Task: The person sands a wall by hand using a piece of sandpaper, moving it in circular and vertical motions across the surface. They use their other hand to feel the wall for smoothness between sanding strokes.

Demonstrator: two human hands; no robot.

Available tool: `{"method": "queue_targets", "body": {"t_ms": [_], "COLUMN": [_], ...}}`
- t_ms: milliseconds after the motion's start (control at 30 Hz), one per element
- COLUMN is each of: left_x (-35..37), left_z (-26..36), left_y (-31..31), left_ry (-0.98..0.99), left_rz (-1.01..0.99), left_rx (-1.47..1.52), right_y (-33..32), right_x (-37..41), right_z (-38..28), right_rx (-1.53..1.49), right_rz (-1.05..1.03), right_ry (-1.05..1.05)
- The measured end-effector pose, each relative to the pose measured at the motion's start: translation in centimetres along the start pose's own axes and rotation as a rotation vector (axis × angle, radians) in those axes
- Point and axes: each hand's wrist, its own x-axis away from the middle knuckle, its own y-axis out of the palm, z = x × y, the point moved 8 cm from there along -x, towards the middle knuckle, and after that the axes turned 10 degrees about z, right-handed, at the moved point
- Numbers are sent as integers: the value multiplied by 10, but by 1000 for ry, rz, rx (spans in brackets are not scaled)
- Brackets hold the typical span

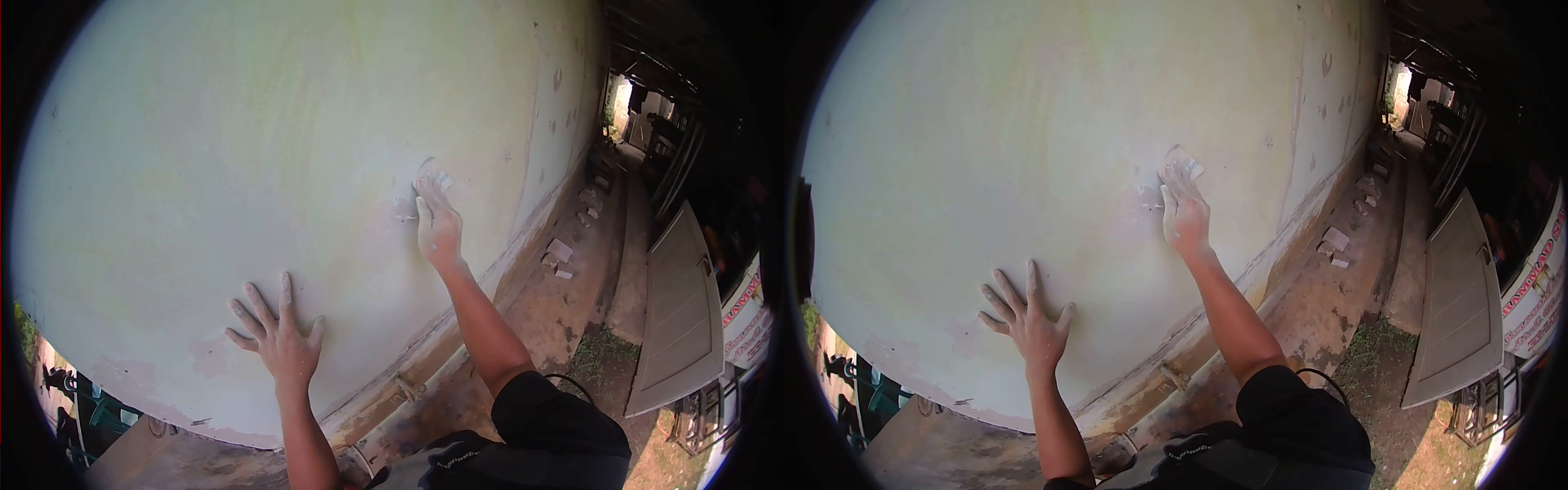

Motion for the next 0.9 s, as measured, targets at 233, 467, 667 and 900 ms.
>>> {"method": "queue_targets", "body": {"t_ms": [233,467,667,900], "left_x": [-6,-6,-3,-10], "left_z": [38,63,64,77], "left_y": [11,29,25,31], "left_ry": [-74,-190,-162,-263], "left_rz": [-19,-84,-68,-87], "left_rx": [7,-31,-38,-6], "right_y": [-9,11,-9,3], "right_x": [-8,17,-22,10], "right_z": [-9,-37,30,-31], "right_rx": [115,-16,174,-38], "right_rz": [-251,-184,-235,-192], "right_ry": [-403,-287,-406,-261]}}
